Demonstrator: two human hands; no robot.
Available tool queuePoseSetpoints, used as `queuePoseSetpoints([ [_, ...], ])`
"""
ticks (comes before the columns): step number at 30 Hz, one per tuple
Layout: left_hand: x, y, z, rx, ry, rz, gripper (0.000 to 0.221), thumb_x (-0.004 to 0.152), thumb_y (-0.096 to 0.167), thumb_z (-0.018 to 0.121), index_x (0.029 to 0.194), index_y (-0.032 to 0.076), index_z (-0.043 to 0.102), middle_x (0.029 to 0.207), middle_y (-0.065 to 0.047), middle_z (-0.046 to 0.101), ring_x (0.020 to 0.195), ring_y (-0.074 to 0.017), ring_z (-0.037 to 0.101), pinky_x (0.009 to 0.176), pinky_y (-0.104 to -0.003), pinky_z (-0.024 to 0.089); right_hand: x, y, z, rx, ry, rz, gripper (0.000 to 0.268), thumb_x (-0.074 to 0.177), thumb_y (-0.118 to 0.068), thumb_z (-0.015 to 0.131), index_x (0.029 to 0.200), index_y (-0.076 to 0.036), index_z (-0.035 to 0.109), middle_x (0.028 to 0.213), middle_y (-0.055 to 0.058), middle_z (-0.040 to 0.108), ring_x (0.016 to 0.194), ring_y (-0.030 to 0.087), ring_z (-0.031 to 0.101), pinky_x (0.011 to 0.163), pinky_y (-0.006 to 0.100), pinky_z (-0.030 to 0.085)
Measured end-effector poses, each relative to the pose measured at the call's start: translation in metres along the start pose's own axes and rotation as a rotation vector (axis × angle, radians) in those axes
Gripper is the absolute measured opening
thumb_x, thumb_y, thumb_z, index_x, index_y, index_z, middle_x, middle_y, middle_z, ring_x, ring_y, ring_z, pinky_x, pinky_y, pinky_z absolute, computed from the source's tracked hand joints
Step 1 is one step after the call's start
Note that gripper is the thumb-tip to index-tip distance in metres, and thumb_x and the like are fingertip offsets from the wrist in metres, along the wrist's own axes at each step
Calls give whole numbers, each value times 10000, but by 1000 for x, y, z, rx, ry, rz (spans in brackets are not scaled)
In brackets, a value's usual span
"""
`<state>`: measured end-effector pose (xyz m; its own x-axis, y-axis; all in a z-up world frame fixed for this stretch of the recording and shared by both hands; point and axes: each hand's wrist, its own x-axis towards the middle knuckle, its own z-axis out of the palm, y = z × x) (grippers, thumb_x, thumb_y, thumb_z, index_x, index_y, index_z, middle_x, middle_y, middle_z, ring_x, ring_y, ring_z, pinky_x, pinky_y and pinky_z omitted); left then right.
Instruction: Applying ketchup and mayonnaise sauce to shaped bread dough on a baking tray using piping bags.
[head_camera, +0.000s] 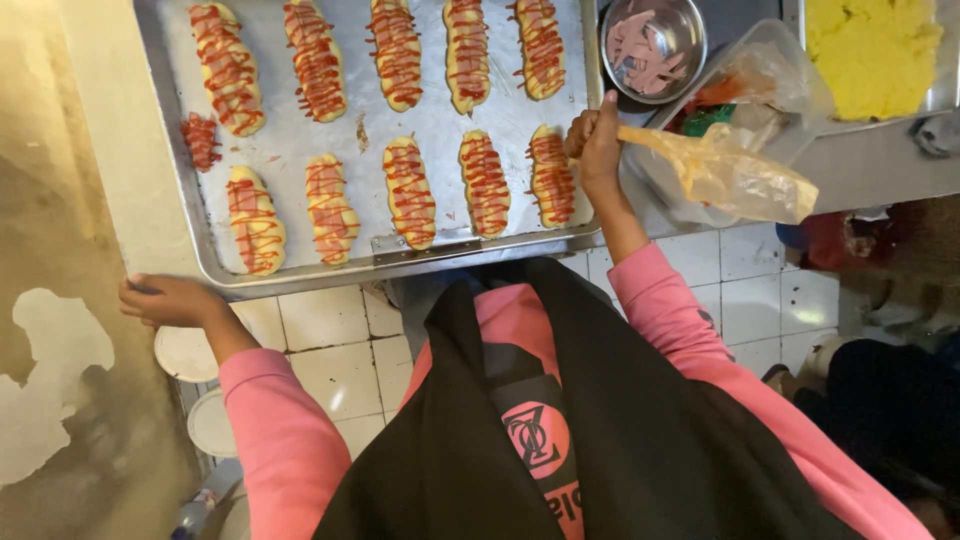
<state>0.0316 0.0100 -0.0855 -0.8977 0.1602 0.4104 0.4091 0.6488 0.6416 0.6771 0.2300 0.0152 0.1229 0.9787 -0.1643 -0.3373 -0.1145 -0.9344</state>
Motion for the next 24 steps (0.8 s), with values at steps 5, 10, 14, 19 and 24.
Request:
queuePoseSetpoints([
  [5,0,-5,5,-12,15,25,222,1077,243,533,1154,62,638,1179,-136,618,1023,-353,642,905,-482,474,-16,-4,34,-101,-78,-31,660,1081,-599,392,613,-147,283,536,5,301,483,140,266,476,327,213],
  [10,2,-12,9,-133,55,87,212,1064,202,556,1125,25,655,1149,-165,627,1031,-357,662,875,-459,550,-24,-5,51,-110,-143,-31,656,1090,-583,372,610,-146,276,531,17,322,487,149,300,488,334,254],
  [14,1,-2,3,-119,41,34,221,1055,187,557,1114,3,665,1111,-185,633,996,-369,659,847,-475,532,-21,-4,40,-80,-108,-6,642,1082,-574,386,612,-151,272,530,14,311,472,145,277,475,333,253],
  [19,3,-12,8,-141,69,83,215,1061,190,567,1111,6,667,1116,-179,643,1005,-368,667,860,-469,543,-15,-6,8,-50,-76,-10,644,1092,-582,406,631,-151,276,551,-2,290,491,139,250,493,336,239],
  [24,1,-10,7,-87,39,53,220,1067,204,557,1132,22,661,1127,-170,631,999,-369,667,843,-487,526,-10,-14,-21,-15,20,8,630,1059,-595,433,633,-154,290,540,-9,277,455,134,201,453,330,176],
])
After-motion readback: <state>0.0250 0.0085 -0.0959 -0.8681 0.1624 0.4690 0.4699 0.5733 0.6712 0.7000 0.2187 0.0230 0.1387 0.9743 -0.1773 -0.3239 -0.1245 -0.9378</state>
